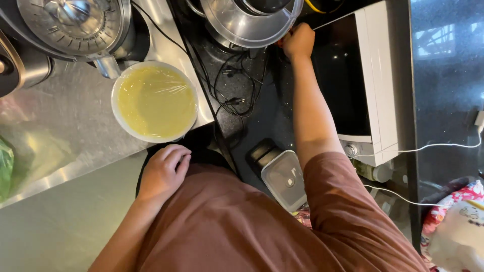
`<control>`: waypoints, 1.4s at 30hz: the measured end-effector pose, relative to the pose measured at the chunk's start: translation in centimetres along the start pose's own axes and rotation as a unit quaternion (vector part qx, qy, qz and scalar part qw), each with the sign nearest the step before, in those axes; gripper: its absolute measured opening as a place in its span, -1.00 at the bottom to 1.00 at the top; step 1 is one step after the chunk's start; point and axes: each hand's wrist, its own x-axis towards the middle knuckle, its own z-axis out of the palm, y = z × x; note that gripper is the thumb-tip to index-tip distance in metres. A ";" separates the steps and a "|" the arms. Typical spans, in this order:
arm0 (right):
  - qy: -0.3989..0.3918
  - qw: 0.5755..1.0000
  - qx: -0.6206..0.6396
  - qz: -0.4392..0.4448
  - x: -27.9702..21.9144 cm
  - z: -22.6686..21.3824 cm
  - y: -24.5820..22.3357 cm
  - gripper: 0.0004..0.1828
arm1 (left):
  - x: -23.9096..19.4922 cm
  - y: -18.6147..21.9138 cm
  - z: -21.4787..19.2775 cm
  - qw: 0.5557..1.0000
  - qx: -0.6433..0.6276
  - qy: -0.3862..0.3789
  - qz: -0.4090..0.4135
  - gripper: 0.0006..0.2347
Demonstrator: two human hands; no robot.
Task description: The person stirs a yellow mixture in a bowl with a spoon on a kitchen counter, carries the bowl to the sink area, and stretches plastic wrap over the top of the bowl. They then place the wrapped bowl into a microwave, wipe the counter with a cloth, and rinse the cloth at the sink.
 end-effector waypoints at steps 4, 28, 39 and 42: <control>0.117 0.989 0.059 -0.070 3.2 1.7 -0.1 -0.74 | -1.0 -1.0 -1.7 0.996 0.049 0.075 -0.027 -0.91; 0.055 0.979 -0.093 0.171 -39.7 -3.6 3.6 -0.50 | 4.1 -24.6 -2.8 0.863 -0.415 0.043 -0.285 -0.74; -0.077 0.995 -0.044 0.043 -49.9 -3.6 3.5 -0.73 | 5.3 -28.2 -3.3 0.871 -0.363 0.065 -0.325 -0.78; -0.067 0.990 0.052 0.109 -47.5 -7.5 2.1 -0.58 | 5.3 -27.6 -3.5 0.865 -0.385 0.053 -0.316 -0.77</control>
